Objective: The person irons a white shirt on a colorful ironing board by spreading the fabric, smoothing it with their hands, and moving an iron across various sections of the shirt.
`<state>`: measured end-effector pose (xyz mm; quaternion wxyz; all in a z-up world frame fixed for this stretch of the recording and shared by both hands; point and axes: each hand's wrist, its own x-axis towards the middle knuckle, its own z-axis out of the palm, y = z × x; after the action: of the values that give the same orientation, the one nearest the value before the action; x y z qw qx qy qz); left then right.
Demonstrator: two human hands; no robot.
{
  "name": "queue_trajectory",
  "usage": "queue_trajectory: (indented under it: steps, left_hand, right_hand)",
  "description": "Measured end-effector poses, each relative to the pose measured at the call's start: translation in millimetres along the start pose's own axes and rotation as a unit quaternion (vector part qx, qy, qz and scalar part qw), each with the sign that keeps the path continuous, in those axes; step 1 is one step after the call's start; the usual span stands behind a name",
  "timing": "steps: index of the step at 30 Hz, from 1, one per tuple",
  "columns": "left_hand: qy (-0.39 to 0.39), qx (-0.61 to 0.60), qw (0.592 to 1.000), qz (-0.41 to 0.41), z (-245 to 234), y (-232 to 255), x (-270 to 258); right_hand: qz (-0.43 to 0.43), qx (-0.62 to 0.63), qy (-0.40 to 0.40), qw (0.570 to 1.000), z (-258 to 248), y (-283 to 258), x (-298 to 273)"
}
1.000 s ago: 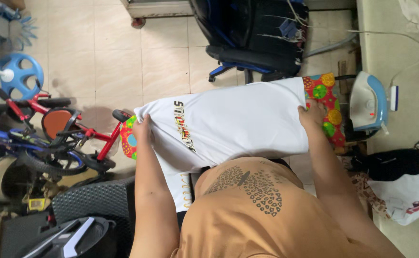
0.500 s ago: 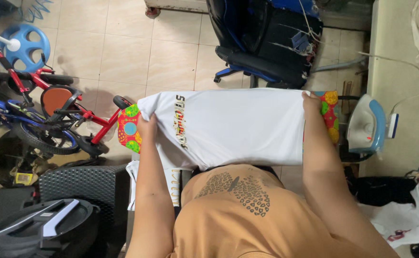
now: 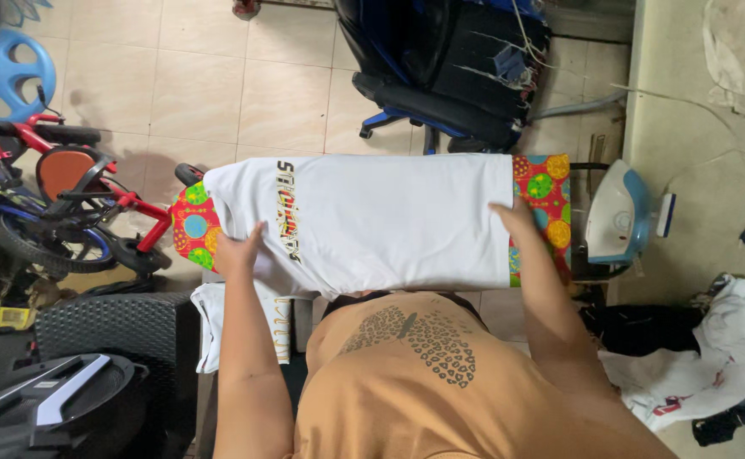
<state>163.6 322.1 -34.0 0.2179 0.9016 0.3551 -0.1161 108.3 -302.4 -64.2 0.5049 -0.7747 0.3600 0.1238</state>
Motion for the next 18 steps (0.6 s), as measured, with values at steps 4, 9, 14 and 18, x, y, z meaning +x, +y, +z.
queue_trajectory:
  steps: [4,9,14,18]
  left_hand:
    - [-0.059,-0.025,0.993,0.104,10,-35,3]
    - [-0.165,-0.123,0.976,0.07,22,-59,21]
    - [-0.289,-0.29,0.912,-0.003,13,-74,20]
    - [-0.348,-0.387,0.854,-0.026,10,-84,14]
  right_hand:
    - [0.104,0.212,-0.145,0.961,-12,40,-57]
    - [0.186,0.164,-0.184,0.951,-26,63,-81]
    - [0.15,0.073,-0.216,0.962,-13,90,-112]
    - [0.054,0.18,-0.109,0.976,-9,94,-128]
